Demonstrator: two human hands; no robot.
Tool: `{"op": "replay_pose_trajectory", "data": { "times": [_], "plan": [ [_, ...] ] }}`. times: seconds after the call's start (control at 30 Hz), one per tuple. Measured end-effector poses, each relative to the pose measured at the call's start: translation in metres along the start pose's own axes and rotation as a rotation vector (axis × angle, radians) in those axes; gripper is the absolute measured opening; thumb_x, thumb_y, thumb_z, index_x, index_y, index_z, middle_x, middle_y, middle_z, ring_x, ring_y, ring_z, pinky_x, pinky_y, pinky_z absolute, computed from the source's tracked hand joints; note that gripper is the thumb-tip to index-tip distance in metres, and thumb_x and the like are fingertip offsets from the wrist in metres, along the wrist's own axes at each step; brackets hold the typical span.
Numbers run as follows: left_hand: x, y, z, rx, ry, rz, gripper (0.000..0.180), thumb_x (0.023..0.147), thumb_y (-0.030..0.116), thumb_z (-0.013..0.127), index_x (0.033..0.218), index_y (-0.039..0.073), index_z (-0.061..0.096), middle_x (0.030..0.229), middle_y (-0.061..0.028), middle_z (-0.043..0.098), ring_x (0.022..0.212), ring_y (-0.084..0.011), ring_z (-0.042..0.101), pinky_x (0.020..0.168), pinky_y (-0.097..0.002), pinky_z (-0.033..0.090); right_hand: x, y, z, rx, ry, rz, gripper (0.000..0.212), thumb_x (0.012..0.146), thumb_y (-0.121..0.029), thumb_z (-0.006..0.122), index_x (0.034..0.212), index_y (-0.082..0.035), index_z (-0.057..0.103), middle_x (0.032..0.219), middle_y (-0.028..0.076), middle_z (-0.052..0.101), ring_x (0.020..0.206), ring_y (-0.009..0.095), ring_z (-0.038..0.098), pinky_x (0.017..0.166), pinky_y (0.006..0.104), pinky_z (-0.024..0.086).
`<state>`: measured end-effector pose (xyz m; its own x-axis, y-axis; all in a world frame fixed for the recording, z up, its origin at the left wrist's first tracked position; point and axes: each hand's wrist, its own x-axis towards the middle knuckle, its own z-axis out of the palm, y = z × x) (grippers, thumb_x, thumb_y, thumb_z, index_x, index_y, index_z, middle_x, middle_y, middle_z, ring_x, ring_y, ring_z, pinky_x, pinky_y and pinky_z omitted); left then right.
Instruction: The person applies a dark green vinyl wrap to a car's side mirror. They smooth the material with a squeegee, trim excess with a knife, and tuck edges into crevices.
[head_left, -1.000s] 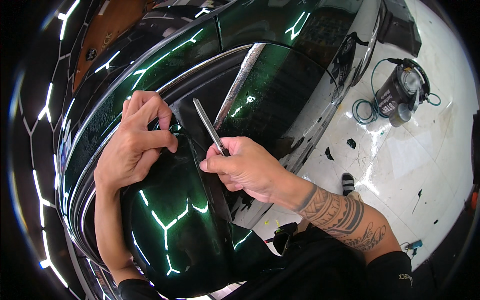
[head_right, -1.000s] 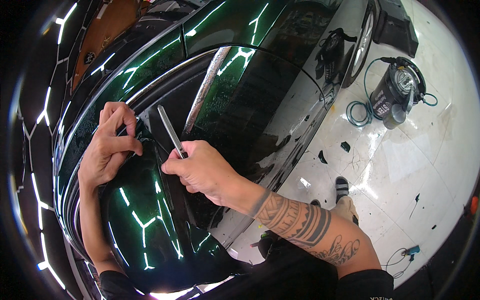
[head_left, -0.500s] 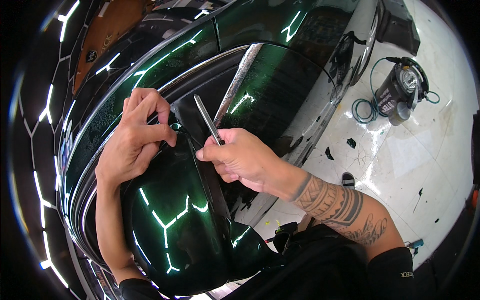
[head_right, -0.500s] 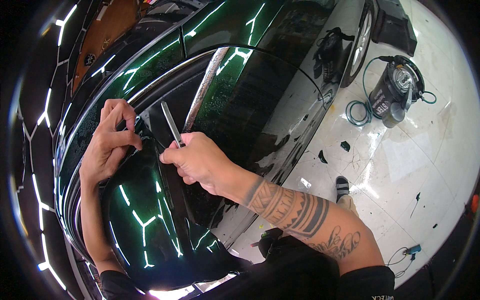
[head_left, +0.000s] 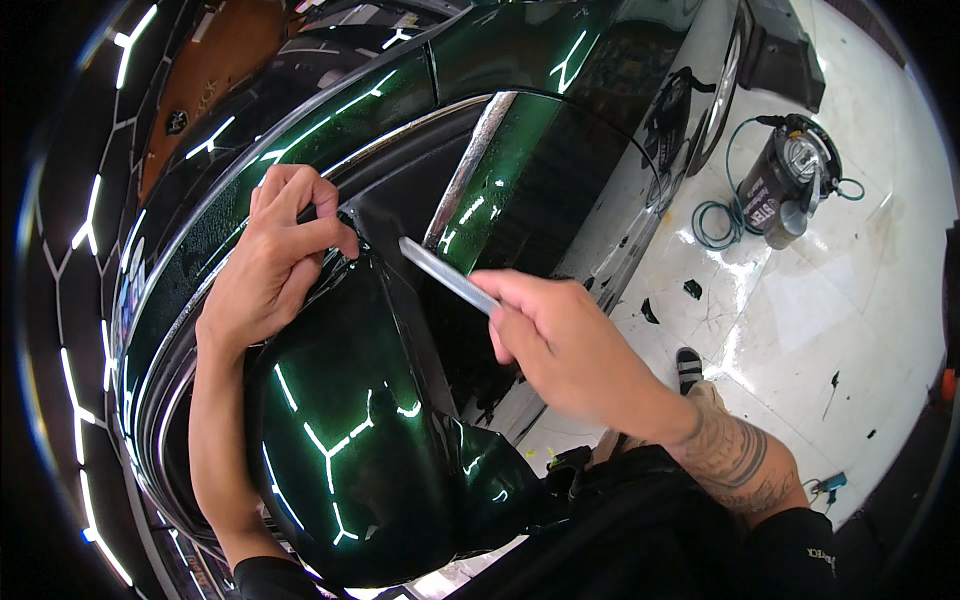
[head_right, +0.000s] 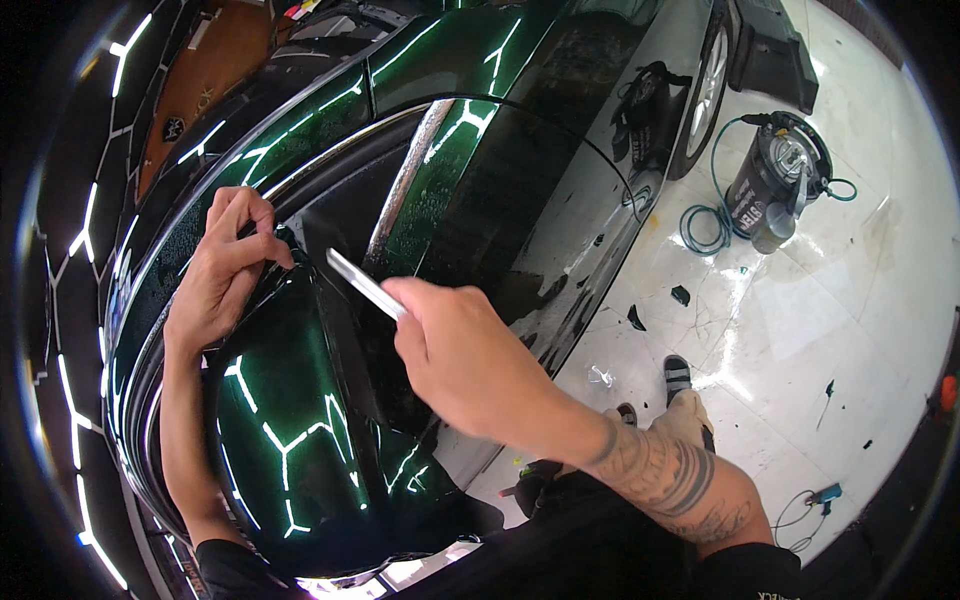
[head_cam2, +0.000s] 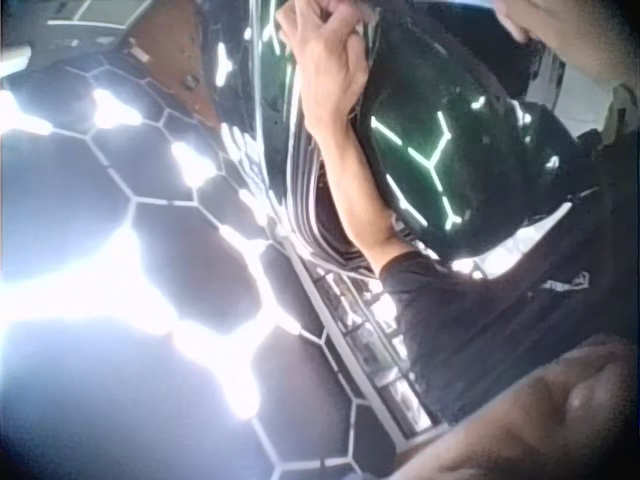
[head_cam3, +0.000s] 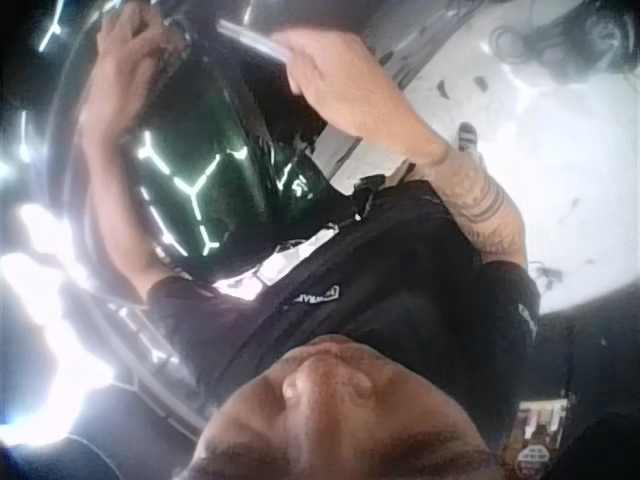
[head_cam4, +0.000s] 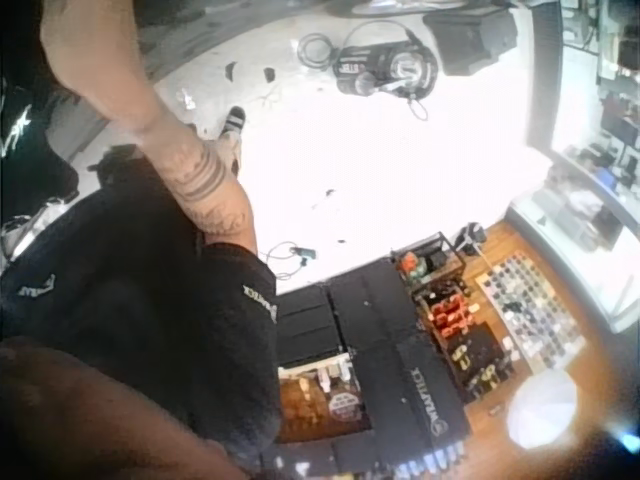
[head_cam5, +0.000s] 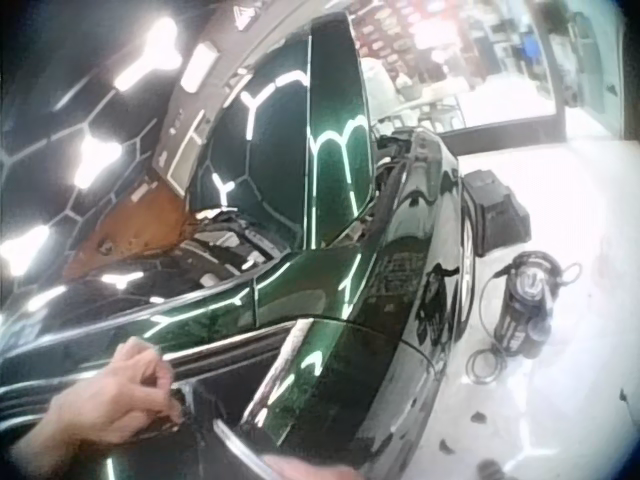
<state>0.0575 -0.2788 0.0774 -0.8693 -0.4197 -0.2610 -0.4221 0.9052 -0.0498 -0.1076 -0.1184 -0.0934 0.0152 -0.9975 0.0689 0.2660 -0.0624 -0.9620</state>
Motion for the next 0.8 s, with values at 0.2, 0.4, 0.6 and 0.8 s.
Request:
{"op": "replay_pose_trajectory", "data": {
  "times": [0.2,0.4,0.6,0.8],
  "plan": [
    [0.002,0.003,0.001,0.019,0.032,0.048,0.024,0.067,-0.004,0.053,0.086,0.003,0.065,0.101,-0.0118,0.046,0.107,-0.0313,0.045,0.1,-0.0404,0.037,-0.028,-0.014,0.013,-0.022,0.03,-0.027,0.035,0.097,-0.002,0.05,0.13,0.008,0.05,0.076,0.01,0.062,0.064,0.019,0.058,0.062,0.0334,0.046],
    [0.001,0.004,0.003,0.008,0.042,0.054,0.026,0.066,-0.005,0.053,0.088,0.003,0.066,0.1,-0.0111,0.046,0.107,-0.031,0.046,0.1,-0.0398,0.038,-0.026,-0.021,0.018,-0.079,0.059,-0.094,0.035,0.098,-0.002,0.051,0.131,0.008,0.053,0.082,0.012,0.066,0.064,0.019,0.06,0.064,0.032,0.048],
    [0.001,0.006,0.003,-0.035,-0.005,0.116,0.027,0.064,-0.004,0.054,0.087,0.003,0.068,0.1,-0.0104,0.047,0.106,-0.0306,0.046,0.1,-0.0406,0.038,-0.025,-0.012,0.011,0.052,0.096,0.071,0.025,0.101,-0.005,0.052,0.121,0.006,0.06,0.079,0.006,0.066,0.064,0.01,0.058,0.059,0.0273,0.046],
    [0.003,0.007,0.004,-0.038,-0.044,0.095,0.032,0.063,-0.004,0.056,0.087,0.006,0.074,0.103,-0.0094,0.049,0.112,-0.0313,0.047,0.101,-0.044,0.04,-0.028,-0.004,0.015,0.014,0.165,0.075,0.015,0.101,-0.01,0.057,0.101,0.003,0.064,0.067,0.003,0.063,0.058,0.007,0.056,0.054,0.026,0.044]
  ]
}}
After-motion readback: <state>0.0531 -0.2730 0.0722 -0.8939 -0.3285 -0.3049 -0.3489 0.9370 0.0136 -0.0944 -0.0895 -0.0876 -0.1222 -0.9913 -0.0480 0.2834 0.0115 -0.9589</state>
